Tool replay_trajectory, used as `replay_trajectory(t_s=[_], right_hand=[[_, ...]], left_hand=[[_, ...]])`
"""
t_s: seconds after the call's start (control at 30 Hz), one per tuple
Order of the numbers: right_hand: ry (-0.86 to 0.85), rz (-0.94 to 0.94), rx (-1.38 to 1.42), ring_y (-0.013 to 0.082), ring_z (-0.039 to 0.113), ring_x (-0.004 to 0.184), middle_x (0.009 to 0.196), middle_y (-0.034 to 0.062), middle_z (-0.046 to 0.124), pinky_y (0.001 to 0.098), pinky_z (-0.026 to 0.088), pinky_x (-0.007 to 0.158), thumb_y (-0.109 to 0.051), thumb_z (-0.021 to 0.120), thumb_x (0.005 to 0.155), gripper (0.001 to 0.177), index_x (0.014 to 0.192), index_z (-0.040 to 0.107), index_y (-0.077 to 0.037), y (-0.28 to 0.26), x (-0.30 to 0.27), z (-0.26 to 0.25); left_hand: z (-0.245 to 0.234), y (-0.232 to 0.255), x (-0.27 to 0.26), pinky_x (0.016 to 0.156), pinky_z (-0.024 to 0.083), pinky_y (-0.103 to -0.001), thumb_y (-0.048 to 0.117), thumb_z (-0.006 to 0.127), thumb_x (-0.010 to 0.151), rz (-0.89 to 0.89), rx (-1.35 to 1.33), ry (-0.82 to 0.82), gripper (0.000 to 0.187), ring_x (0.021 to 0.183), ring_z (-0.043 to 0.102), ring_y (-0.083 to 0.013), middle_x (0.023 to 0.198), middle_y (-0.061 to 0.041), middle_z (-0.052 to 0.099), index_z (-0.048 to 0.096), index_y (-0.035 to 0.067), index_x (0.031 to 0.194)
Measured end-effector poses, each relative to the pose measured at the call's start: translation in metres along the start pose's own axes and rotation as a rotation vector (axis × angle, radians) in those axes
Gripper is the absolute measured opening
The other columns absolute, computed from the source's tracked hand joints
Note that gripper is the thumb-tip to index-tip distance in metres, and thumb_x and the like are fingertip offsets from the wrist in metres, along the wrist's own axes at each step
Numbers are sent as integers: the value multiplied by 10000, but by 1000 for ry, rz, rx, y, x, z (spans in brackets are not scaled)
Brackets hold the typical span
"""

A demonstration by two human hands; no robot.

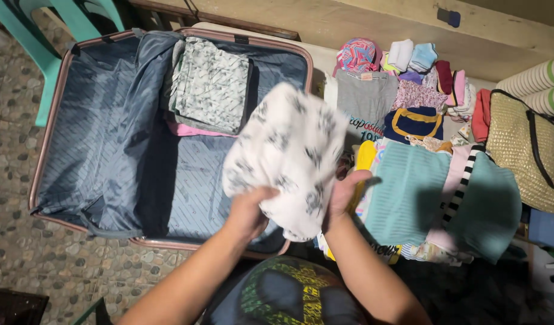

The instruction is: Packing several pieces of folded clothing into a suitcase.

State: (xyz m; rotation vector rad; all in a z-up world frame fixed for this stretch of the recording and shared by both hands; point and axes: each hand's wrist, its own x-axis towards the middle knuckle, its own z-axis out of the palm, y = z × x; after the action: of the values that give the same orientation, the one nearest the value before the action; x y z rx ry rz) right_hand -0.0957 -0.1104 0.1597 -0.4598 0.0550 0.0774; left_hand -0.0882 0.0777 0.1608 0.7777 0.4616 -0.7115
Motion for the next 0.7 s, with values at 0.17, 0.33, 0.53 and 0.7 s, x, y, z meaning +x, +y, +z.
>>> replay_trajectory(t_s=[0.17,0.33,0.53,0.7], right_hand=[[45,99,-86,391,542,1340,1489,216,532,509,404,1178,-515,669,824,942,1553,382,8,0,-18,-23],[179,243,-116,419,591,1246,1377,238,601,519,437,1130,-246,629,797,781,1501,430,28,-19,-46,-37],[66,165,160,458,603,1231,1379,271,611,559,453,1111,-276,658,790,801,1490,434,45,-43,-84,-26],[39,206,210,460,584,1257,1420,256,578,594,461,1082,-319,771,752,891,1499,425,21,-55,-119,-104]], left_hand=[[-24,-31,-26,899,464,-439,172,765,856,97,474,67,488,969,626,-284,1151,-224,736,713,-118,1245],[-10,-43,-52,956,546,-317,115,772,833,231,471,-81,481,1057,699,-162,1179,-75,755,656,-34,1276],[2,-90,-57,994,560,-362,89,803,805,512,747,-167,576,1099,701,-186,1190,-106,739,591,-14,1331],[18,-110,-52,1124,455,-390,82,851,763,681,865,-423,815,1305,578,-222,1403,-127,602,459,10,1474]])
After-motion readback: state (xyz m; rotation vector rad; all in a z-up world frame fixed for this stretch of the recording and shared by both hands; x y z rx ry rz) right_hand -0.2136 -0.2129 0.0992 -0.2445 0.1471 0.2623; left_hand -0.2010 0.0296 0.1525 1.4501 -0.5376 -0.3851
